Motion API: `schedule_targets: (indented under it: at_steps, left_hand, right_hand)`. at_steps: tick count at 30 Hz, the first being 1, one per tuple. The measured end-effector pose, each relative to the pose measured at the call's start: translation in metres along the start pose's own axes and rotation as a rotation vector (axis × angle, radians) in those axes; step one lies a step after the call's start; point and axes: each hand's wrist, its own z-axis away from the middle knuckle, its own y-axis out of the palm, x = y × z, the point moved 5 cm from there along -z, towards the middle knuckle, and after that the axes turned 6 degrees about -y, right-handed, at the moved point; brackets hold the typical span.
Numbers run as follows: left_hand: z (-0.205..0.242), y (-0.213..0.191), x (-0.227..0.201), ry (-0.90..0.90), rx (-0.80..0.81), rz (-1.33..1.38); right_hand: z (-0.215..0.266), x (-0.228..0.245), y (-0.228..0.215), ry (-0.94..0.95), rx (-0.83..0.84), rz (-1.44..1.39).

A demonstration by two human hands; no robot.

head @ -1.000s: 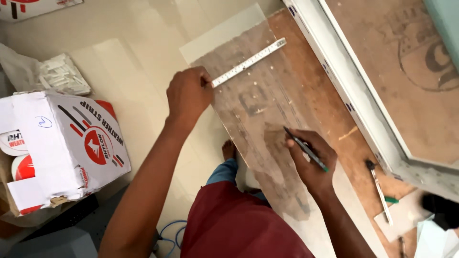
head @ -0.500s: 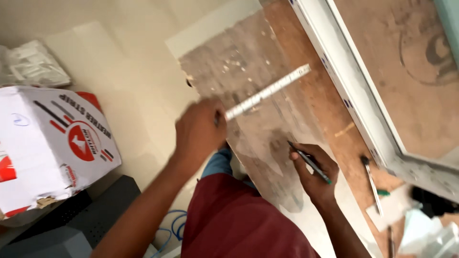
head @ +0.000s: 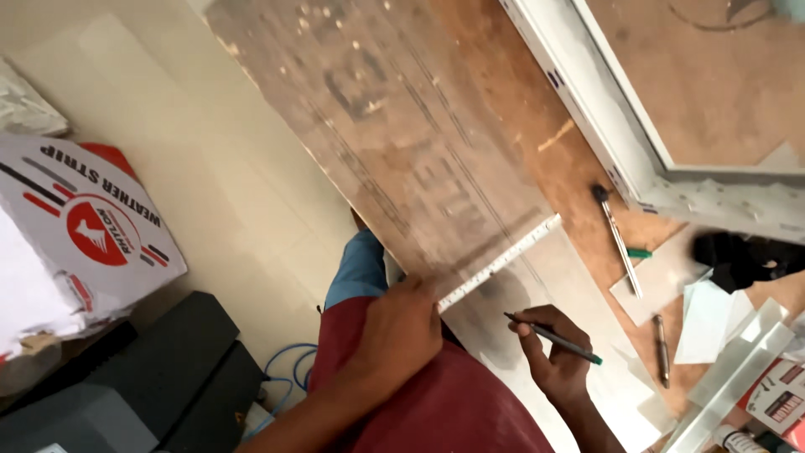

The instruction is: The person measures a window frame and a glass sheet with a tape measure, marking the glass with a pen. They score the glass using a glass cutter and a ruler, then snap the glass by hand before holding up the cut pieces.

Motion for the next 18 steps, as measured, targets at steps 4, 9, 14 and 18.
schedule_targets:
  at_steps: [4, 9, 14, 18]
  left_hand:
    - [0.027, 0.045, -0.008, 0.008, 0.041, -0.076]
    - [0.05, 0.081, -0.02, 0.028, -0.034, -0.074]
    - [0.05, 0.092, -0.025, 0.04, -0.179, -0.134]
    - [0.053, 0.09, -0.025, 0.003, -0.265, -0.159]
  right_hand:
    - [0.039, -0.023, -0.023, -0.015, 0.016, 0.005]
    - [0.069, -0.043, -0.042, -0.009, 0.002, -0.011]
    - [0.072, -0.047, -0.05, -0.072, 0.007, -0.044]
    - [0.058, -0.042, -0.058, -0.107, 0.005, -0.035]
